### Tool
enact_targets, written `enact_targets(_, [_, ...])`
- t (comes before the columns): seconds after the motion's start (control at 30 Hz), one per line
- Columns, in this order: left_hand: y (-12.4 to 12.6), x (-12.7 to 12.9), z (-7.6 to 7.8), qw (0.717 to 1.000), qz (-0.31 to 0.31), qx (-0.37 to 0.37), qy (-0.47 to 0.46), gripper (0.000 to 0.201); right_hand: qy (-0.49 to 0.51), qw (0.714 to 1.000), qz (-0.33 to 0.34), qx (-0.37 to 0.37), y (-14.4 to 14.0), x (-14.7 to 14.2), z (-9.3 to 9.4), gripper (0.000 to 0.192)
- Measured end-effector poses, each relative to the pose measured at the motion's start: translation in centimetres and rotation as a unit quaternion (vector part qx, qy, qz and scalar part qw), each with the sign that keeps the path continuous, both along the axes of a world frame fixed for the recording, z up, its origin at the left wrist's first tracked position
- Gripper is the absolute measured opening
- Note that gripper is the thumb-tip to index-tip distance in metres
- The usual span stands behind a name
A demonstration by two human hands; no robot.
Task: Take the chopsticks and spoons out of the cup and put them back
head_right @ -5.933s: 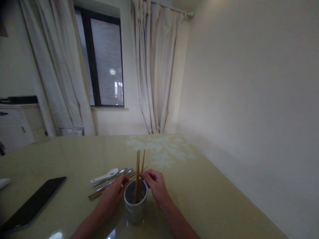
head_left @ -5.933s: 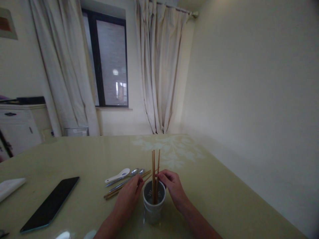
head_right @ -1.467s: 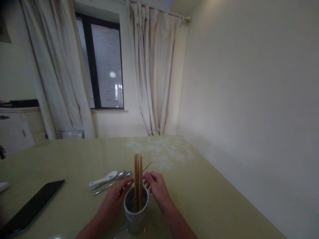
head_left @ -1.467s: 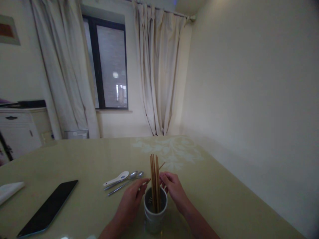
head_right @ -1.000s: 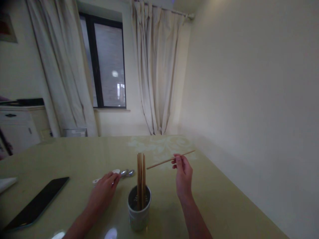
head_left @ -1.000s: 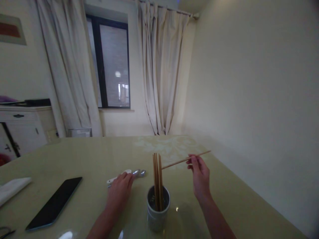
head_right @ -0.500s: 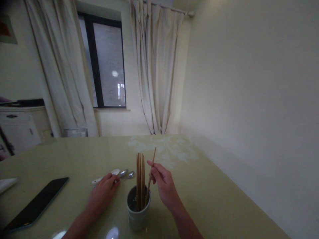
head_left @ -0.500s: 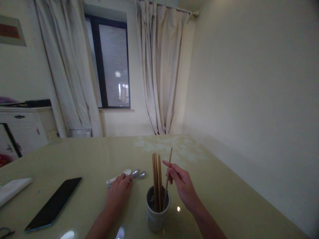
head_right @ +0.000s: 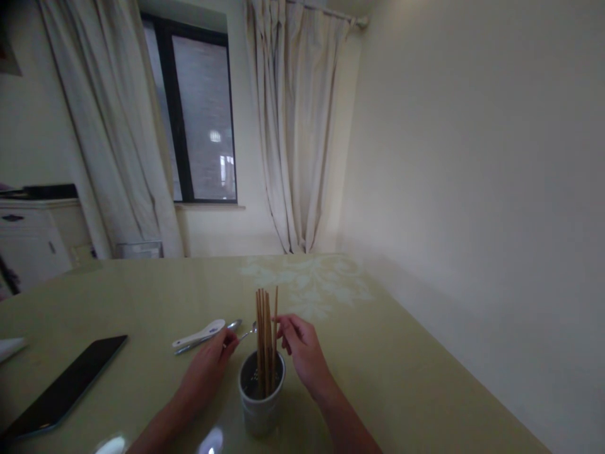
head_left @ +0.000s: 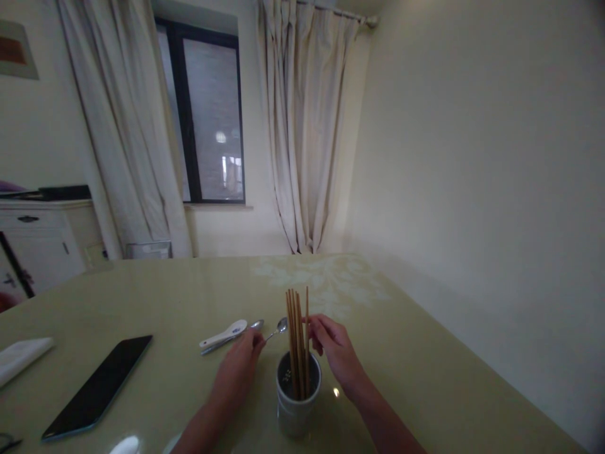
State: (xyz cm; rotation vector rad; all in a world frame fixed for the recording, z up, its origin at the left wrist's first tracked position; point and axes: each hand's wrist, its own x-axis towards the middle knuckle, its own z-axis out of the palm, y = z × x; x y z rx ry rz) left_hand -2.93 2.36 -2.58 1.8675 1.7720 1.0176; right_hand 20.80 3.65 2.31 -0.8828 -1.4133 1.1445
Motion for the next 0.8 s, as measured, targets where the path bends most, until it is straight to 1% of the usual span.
enact_targets(0.1, [-0.2,1.3,0.2,0.990,-0.048,0.032,-0.125,0.026,0.003,0.999,-0.014,-0.037,0.5,-0.6,-1.3,0.057])
enact_targets(0.2, [-0.7,2.6,0.8,0.976,-0.080,0.018,-0.200,0.029,0.017,0.999,0.009,-0.037,0.6,-1.0,-1.8,0.052])
enact_targets(0.27, [-1.1,3.1,1.3,0.970,-0.098,0.008,-0.221,0.032,0.021,0.999,0.003,-0.027,0.7,-1.1,-1.8,0.050])
enact_targets(0.4, [-1.8,3.3,2.2,0.963,-0.151,-0.001,-0.223,0.035,0.030,0.999,-0.040,-0.018,0.9,-1.0,-1.4,0.047])
enact_targets(0.43, [-2.0,3.3,2.5,0.963,-0.153,0.007,-0.220,0.036,0.039,0.998,-0.052,-0.012,0.9,-0.9,-1.1,0.047])
enact_targets(0.5, [-2.4,3.3,2.8,0.966,-0.134,0.029,-0.219,0.040,0.059,0.994,-0.092,0.010,1.0,-0.3,-0.5,0.045])
enact_targets(0.57, [-2.9,3.3,3.0,0.966,-0.113,0.040,-0.231,0.049,0.088,0.983,-0.154,0.044,1.2,0.8,0.2,0.042])
enact_targets(0.6, [-3.1,3.2,3.0,0.962,-0.114,0.038,-0.244,0.055,0.110,0.975,-0.184,0.060,1.3,1.5,0.6,0.039])
enact_targets(0.63, [-3.3,3.2,3.0,0.957,-0.128,0.033,-0.258,0.062,0.140,0.965,-0.211,0.073,1.4,2.3,1.0,0.037])
enact_targets(0.7, [-3.8,3.1,2.8,0.941,-0.183,0.017,-0.284,0.075,0.221,0.940,-0.246,0.082,1.7,3.9,1.7,0.036])
enact_targets(0.73, [-4.0,3.2,2.7,0.931,-0.214,0.004,-0.296,0.082,0.261,0.929,-0.250,0.079,1.9,4.6,1.9,0.036])
enact_targets(0.8, [-4.3,3.3,2.6,0.910,-0.271,-0.033,-0.313,0.098,0.320,0.914,-0.238,0.070,2.2,5.7,2.2,0.036])
